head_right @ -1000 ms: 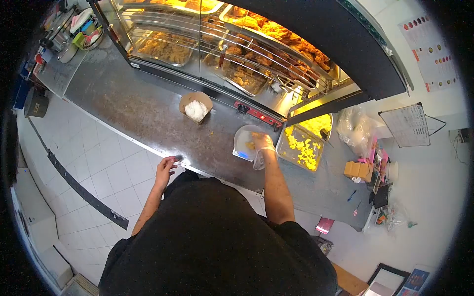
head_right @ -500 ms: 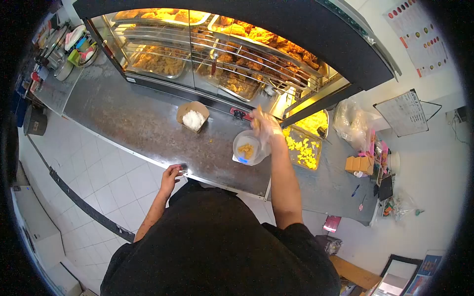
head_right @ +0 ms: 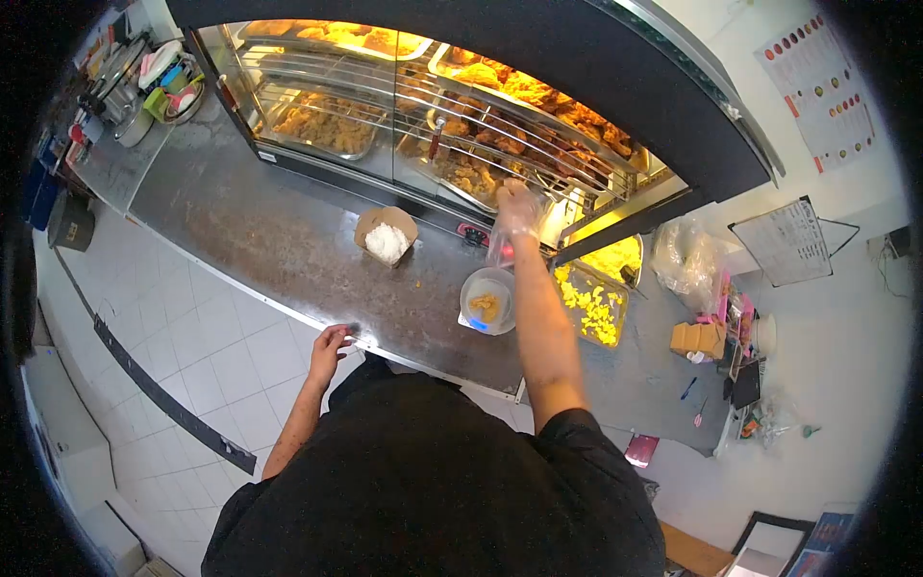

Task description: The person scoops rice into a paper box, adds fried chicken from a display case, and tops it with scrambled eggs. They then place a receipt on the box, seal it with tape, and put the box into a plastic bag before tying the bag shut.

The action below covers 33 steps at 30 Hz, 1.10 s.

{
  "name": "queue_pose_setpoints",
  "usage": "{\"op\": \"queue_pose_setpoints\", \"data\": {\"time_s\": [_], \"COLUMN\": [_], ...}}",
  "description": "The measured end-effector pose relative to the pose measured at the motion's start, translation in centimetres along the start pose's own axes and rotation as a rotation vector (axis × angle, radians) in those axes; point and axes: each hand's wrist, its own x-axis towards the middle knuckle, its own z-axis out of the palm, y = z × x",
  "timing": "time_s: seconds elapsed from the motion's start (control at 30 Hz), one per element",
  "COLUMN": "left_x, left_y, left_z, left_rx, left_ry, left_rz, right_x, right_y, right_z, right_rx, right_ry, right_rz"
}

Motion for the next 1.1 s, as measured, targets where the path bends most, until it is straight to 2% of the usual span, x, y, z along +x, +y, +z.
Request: {"op": "queue_pose_setpoints", "data": {"time_s": [0.07, 0.13, 0.17, 0.2, 0.3, 0.33, 0.4, 0.43, 0.5, 0.6, 0.63, 0.7, 0.73, 0.8, 0.87, 0.93, 0.97, 1.03, 1.07, 1.1], "left_x": [1.0, 3.5, 4.9, 5.7, 9.8, 10.6, 11.7, 13.7, 19.3, 15.0, 14.1, 12.1, 11.0, 8.9, 6.4, 4.5, 4.0, 3.1, 2.9, 3.0], "left_y": [0.1, 0.2, 0.7, 2.3, 5.3, 6.5, 8.5, 7.0, 2.4, 5.1, 5.0, 3.9, 3.5, 3.1, 3.9, 5.0, 5.3, 6.0, 6.3, 6.7], "left_z": [0.5, 1.2, 2.4, 3.4, 5.6, 6.9, 9.1, 9.2, 9.5, 10.4, 10.6, 10.6, 10.6, 10.6, 10.5, 10.6, 10.6, 10.4, 10.3, 10.3], "left_rx": [-0.017, -0.078, -0.127, -0.092, -0.032, -0.025, -0.024, -0.015, 0.157, 0.004, 0.006, -0.322, -0.319, -0.454, -0.432, -0.41, -0.421, -0.432, -0.42, -0.41], "left_ry": [0.018, -0.045, -0.005, 0.002, -0.004, 0.0, 0.178, 0.178, 0.196, 0.1, 0.1, 0.052, 0.054, 0.011, -0.001, -0.012, -0.022, -0.03, -0.014, 0.003], "left_rz": [0.011, 0.027, 0.087, 0.009, -0.175, -0.173, -0.174, -0.169, 0.045, 0.088, 0.097, 0.101, 0.105, 0.139, 0.117, 0.098, 0.094, 0.091, 0.083, 0.078], "right_x": [-2.6, -6.5, -9.2, -11.9, -17.5, -18.4, -19.1, -19.3, -19.6, -19.2, -18.2, -16.4, -15.4, -13.7, -12.3, -11.6, -11.3, -10.8, -10.1, -9.1], "right_y": [-0.5, -0.4, 2.1, 4.7, 3.6, 4.3, 4.4, 4.2, 4.6, 7.3, 7.3, 4.5, 2.1, -2.0, -5.7, -7.5, -9.1, -11.5, -10.9, -10.0], "right_z": [-3.1, -4.7, -3.6, -2.2, -2.6, -1.3, 0.0, 0.2, 1.1, 2.1, 1.5, -2.2, -4.0, -5.7, -5.8, -3.0, -3.0, -3.4, -2.4, -1.1], "right_rx": [-0.024, -0.193, -0.184, -0.175, -0.078, -0.126, -0.164, -0.203, -0.232, -0.161, -0.029, 0.297, 0.302, 0.744, 0.555, 0.619, 0.619, 0.357, 0.355, 0.471], "right_ry": [-0.312, -0.648, -0.762, -0.874, -0.8, -0.762, -0.718, -0.718, -0.707, -0.636, -0.714, -0.79, -0.79, -0.862, -0.787, -0.685, -0.682, -0.69, -0.686, -0.538], "right_rz": [0.067, 0.096, -0.054, -0.203, -0.176, -0.178, -0.176, -0.109, -0.034, 0.015, 0.154, 0.363, 0.36, 0.311, -0.06, -0.336, -0.339, -0.545, -0.548, -0.567]}}
